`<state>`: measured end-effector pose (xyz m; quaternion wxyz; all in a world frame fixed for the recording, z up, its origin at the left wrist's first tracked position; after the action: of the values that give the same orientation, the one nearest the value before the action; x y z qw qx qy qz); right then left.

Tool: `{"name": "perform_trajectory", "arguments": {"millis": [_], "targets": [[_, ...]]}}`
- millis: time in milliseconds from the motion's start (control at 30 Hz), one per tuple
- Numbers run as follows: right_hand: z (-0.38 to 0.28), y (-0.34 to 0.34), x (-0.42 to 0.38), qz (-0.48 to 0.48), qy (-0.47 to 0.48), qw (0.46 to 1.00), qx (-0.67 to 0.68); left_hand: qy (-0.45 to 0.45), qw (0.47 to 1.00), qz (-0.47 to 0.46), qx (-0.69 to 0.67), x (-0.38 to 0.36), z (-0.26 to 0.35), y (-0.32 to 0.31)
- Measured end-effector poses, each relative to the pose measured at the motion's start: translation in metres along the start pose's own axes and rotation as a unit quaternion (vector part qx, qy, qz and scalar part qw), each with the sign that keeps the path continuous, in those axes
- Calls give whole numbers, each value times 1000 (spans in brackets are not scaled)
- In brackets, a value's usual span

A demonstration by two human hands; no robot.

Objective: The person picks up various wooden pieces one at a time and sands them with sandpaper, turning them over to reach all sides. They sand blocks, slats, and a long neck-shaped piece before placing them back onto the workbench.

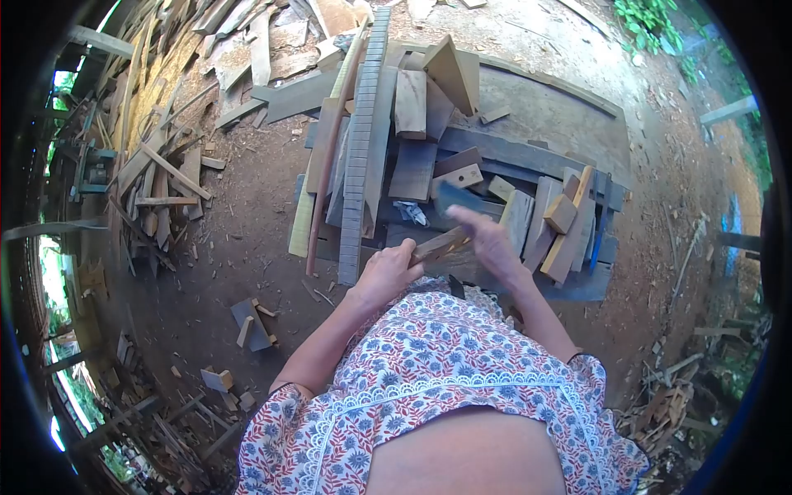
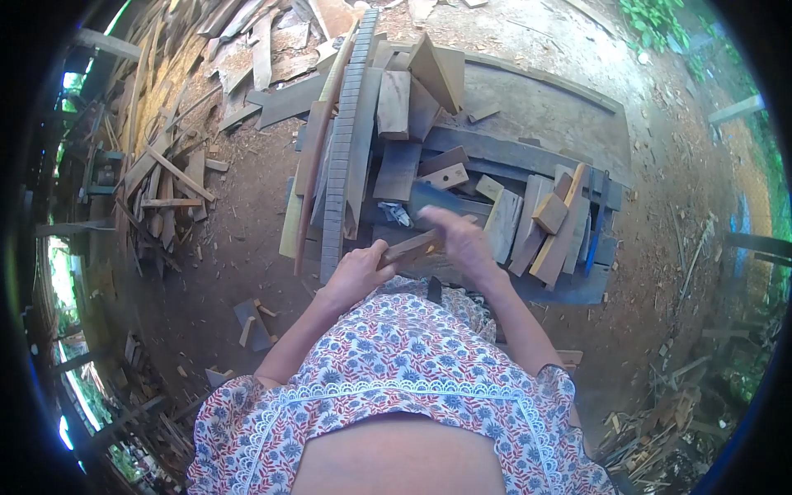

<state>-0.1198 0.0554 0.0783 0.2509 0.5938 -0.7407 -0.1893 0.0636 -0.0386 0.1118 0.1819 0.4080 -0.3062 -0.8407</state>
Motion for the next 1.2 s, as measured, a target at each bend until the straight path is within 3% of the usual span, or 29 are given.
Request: {"name": "perform_trajectory", "arguments": {"millis": [33,100,167,233,267,333,433,567,633,667,700,733,767,833,900,967,1100,1133,1200], "targets": [[-11,-4,-3,3,-4,1000,-1,-27,999,6,19,-2,2,-2],[-30,-13,-9,-74,116,989,51,-27,999,-1,20,-4,2,-6],[8,-30,-25,-52,100,992,57,-26,1000,-3,17,-5,0,-9],[58,-31,-36,-8,111,986,-120,-6,1000,-11,19,-7,-6,-15],[66,-22,-37,-9,114,986,-120,-5,1000,-9,18,-7,-9,-19],[80,-10,-38,-13,-101,989,-103,-3,1000,29,-11,-9,-14,-21],[66,1,-30,58,-103,989,-92,42,998,8,-51,-12,-7,-15],[35,8,-22,66,-136,985,-82,40,994,-27,-99,12,-36,-43],[8,12,-21,114,-91,989,-20,17,932,-72,-354,22,-46,-52],[4,6,-26,141,-37,989,-4,50,895,-64,-439,22,-48,-56],[-3,2,-31,128,23,991,17,48,895,-64,-439,23,-48,-54],[-12,-3,-36,115,84,989,38,99,816,-145,-550,24,-50,-54],[-19,-9,-41,115,85,989,37,148,716,-223,-645,23,-49,-54],[-38,-21,-48,17,212,977,-23,172,703,-183,-666,20,-32,-51],[-34,-22,-46,37,208,977,-33,225,618,-226,-719,20,-27,-51],[-12,-21,-41,58,206,976,-43,205,622,-219,-723,18,-21,-46],[83,11,-22,188,60,970,-145,200,566,-276,-751,14,-21,-48],[85,19,-21,190,62,969,-145,198,503,-294,-789,16,-23,-53],[83,44,-15,222,-61,970,-76,182,362,-337,-850,19,-18,-55]]}}
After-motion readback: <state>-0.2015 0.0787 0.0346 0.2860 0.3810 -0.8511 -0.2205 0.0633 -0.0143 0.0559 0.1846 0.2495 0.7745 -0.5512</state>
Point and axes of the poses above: each hand's wrist, its own x-axis towards the middle knuckle, its own y-axis out of the back of the hand, z = x × y, the point moved 2 cm from there along x, towards the middle knuckle, and after that the axes turned 11 degrees about y, right-handed, at the moved point
